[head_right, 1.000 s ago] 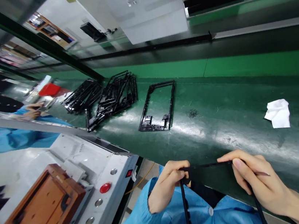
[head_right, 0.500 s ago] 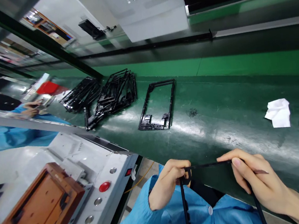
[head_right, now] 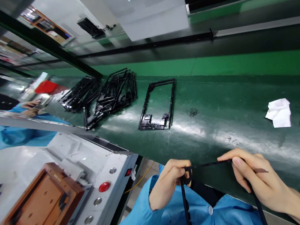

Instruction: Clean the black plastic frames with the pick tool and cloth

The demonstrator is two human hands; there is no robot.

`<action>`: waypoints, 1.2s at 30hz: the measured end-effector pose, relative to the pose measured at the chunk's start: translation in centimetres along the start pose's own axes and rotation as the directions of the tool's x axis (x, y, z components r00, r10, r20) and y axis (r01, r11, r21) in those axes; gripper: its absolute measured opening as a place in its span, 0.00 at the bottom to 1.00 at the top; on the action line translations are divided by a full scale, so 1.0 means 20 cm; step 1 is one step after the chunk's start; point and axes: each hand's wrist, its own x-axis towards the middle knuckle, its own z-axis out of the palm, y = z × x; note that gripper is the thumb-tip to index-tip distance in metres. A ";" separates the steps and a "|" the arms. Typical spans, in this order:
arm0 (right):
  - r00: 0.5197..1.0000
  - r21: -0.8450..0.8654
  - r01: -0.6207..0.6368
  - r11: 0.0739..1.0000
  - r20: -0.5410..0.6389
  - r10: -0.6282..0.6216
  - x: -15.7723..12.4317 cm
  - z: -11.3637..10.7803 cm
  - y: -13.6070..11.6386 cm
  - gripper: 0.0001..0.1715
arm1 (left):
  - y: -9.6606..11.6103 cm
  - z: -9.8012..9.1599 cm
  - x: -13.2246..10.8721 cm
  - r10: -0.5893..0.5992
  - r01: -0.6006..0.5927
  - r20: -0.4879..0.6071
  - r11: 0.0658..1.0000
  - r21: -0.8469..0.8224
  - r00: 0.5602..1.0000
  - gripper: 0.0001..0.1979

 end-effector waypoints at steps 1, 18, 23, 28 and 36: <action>1.000 -0.001 0.001 1.000 0.000 -0.001 0.00 0.00 0.00 0.20 | 0.00 0.00 0.00 0.006 -0.006 0.000 1.000 0.008 1.000 0.11; 1.000 0.001 0.024 1.000 -0.006 -0.024 -0.01 -0.01 0.00 0.20 | 0.02 -0.02 -0.02 0.043 -0.045 0.041 0.997 0.062 0.998 0.13; 0.999 -0.007 0.033 0.999 -0.004 -0.033 -0.01 -0.01 0.00 0.20 | 0.02 -0.02 -0.01 0.031 -0.033 0.058 0.999 0.032 0.998 0.13; 1.000 -0.007 0.019 1.000 0.002 -0.019 0.00 -0.01 0.00 0.20 | 0.03 -0.04 -0.02 0.048 -0.051 0.077 0.998 0.027 0.996 0.13; 0.999 -0.014 0.034 0.999 -0.002 -0.034 0.00 -0.01 0.00 0.20 | 0.06 -0.05 -0.01 0.051 -0.055 0.051 0.996 0.066 0.997 0.17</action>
